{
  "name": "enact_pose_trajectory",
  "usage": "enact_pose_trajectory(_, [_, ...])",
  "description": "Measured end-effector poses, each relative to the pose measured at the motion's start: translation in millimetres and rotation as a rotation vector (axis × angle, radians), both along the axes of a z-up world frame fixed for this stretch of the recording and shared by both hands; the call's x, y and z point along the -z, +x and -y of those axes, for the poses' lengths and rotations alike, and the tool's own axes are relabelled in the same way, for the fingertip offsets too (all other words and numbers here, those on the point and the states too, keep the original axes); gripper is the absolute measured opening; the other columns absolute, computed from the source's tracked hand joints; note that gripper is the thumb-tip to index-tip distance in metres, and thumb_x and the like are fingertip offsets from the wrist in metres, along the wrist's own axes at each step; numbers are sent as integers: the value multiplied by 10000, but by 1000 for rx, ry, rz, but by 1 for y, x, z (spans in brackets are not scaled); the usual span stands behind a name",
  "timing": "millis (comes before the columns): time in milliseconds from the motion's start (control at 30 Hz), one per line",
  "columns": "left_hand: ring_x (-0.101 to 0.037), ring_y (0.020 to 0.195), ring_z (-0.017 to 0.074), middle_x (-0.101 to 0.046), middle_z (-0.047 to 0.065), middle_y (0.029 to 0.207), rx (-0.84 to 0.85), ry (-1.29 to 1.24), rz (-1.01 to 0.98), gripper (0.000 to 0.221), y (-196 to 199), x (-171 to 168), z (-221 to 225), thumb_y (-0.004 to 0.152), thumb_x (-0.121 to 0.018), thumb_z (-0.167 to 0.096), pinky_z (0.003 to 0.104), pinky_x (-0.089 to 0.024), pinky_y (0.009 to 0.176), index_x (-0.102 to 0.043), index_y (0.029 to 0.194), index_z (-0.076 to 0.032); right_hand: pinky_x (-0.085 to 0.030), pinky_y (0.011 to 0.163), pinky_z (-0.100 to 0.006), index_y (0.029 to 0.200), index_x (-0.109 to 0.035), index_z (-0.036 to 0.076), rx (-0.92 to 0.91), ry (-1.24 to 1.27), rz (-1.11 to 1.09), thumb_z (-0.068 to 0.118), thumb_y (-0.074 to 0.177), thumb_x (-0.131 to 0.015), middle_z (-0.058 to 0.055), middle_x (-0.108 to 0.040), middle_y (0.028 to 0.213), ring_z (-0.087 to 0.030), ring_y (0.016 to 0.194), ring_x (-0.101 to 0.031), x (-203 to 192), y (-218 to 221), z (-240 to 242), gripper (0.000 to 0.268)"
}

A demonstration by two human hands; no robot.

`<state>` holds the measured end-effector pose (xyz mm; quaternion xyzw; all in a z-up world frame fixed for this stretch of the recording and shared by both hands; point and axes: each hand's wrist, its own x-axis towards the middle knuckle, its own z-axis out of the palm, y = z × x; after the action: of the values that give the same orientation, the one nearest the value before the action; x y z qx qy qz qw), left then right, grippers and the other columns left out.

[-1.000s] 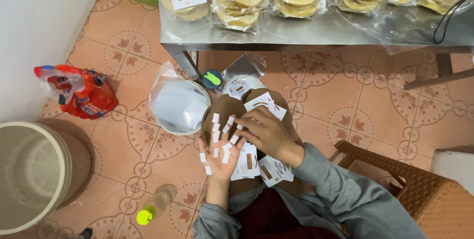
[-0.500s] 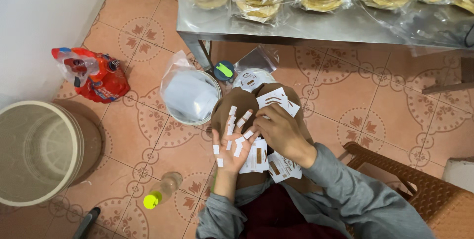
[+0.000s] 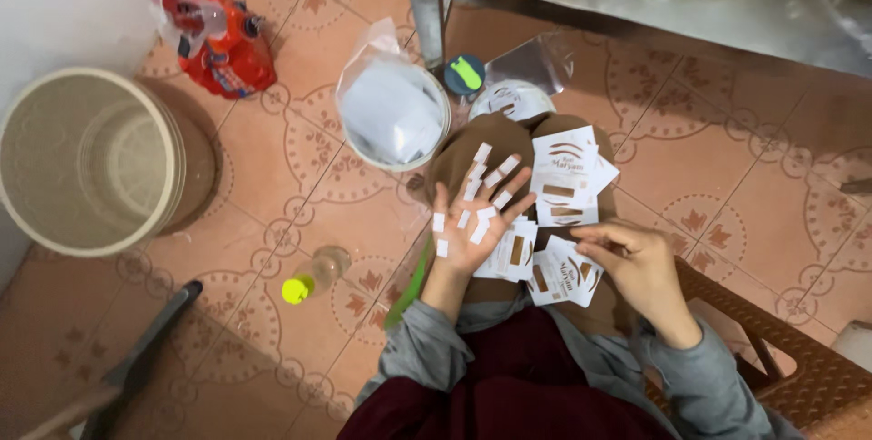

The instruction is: The person sits on a low stool and separates small rectangular stickers from a larger sheet by hand. They peel the stickers off one by one and place them into a pile on their lap. The person occasionally glances at a nearby table with packaged flatbreads.

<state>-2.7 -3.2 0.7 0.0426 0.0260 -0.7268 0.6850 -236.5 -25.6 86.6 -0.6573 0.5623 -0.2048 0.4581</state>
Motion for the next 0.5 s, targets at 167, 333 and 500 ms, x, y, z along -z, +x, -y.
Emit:
enact_pose_trajectory(167, [-245, 1548, 467, -285, 276, 1652, -4, 38, 7, 930, 1, 3, -3, 972, -541, -657, 675, -205, 1255, -244, 1644, -87, -533, 694, -214, 1047, -797, 42, 155, 84, 10, 35, 857, -788, -30, -773, 849, -68, 754, -667, 29, -16, -25, 190])
enact_pose_trajectory(333, [-248, 1551, 457, -283, 274, 1655, -5, 70, -36, 927, 1, 2, -3, 976, -537, -657, 670, -207, 1259, -247, 1647, -87, -576, 712, -244, 1070, -747, 36, 143, 66, 112, 52, 852, -768, -39, -771, 912, -93, 785, -709, 35, -10, -59, 219])
enact_pose_trajectory(500, [-259, 1549, 452, -287, 270, 1659, -10, 53, -19, 917, 1, 3, -2, 975, -534, -657, 672, -214, 1259, -259, 1644, -93, -453, 933, -473, 1223, -622, 12, -70, -424, -314, 283, 690, -884, -173, -619, 1142, -348, 1059, -582, 33, 20, -92, 653])
